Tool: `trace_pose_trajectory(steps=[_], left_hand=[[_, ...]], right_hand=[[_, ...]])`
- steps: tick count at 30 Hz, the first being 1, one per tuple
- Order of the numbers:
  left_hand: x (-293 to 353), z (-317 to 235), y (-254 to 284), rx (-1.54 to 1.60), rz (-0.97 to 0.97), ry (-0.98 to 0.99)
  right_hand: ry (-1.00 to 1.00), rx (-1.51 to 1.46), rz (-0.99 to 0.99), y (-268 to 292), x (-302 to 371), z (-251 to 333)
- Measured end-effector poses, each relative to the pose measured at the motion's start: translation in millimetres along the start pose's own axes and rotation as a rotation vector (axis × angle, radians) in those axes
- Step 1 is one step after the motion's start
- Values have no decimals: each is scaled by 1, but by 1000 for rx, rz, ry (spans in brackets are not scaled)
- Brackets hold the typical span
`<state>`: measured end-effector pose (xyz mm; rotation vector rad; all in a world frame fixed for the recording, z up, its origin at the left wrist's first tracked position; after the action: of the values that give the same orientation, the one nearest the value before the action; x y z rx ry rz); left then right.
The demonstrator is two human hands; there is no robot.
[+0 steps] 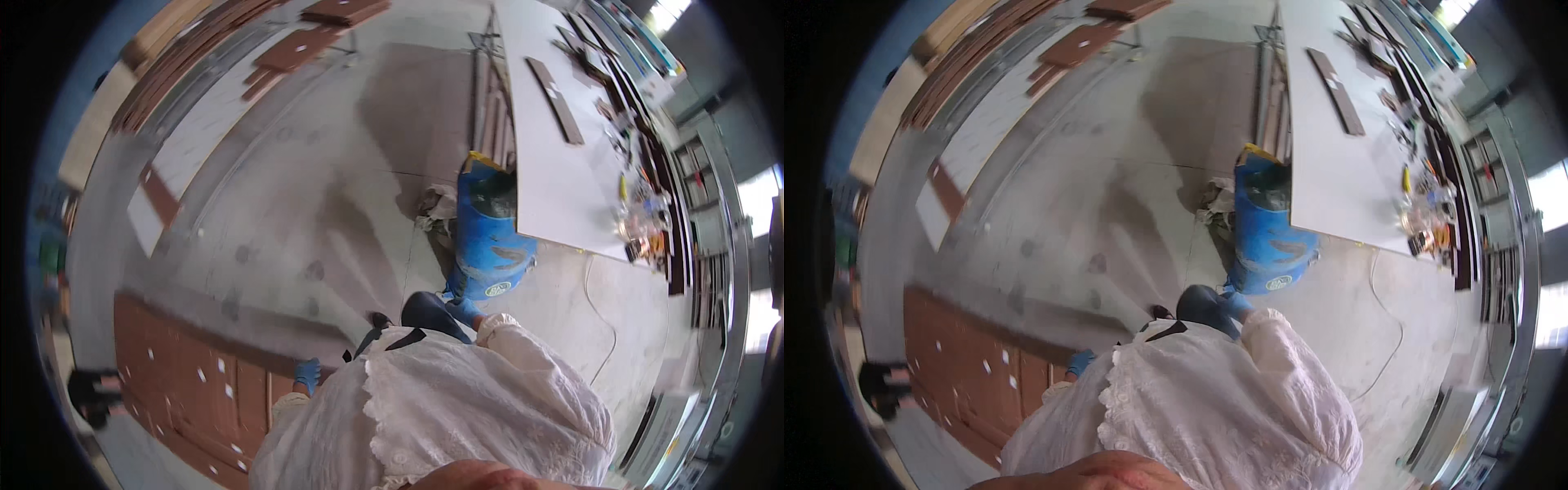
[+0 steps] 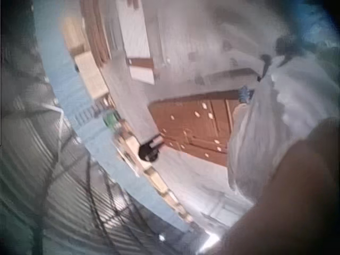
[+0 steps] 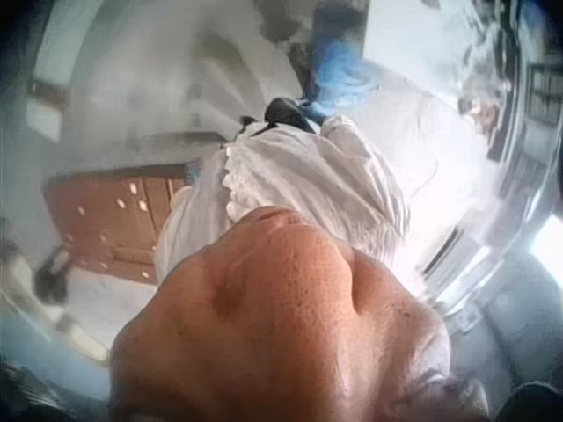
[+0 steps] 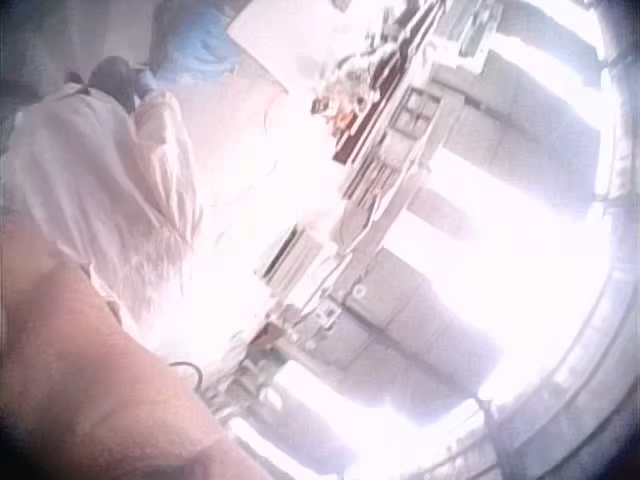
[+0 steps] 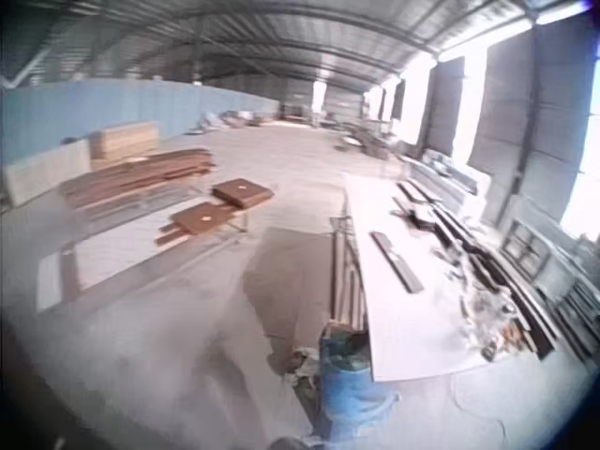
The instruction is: The person picks up brown wood panels from a table and stacks them on a pile on the floor. The person handles the panels one at a time, placing them carefully on top of each other.
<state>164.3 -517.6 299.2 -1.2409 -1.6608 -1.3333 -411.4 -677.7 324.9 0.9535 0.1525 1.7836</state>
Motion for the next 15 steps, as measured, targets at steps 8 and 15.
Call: trace_pose_trajectory(steps=[8, 15], left_hand=[[-97, -375, 55, 138, 84, -277], [-120, -531, 25, -276, 128, -434]], right_hand=[[-390, -52, 86, 42, -154, 58], [-115, 225, 50, 149, -389, 172]])
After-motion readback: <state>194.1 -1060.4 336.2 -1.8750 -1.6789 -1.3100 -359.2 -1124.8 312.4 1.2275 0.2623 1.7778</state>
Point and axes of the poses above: each hand's wrist, its own x-axis away from the middle knuckle, its own y-axis out of the back of the hand, z = x × y, the point moved 2 cm from there along -x, towards the middle knuckle, and after that the axes turned 11 degrees about y, right-handed, at the moved point
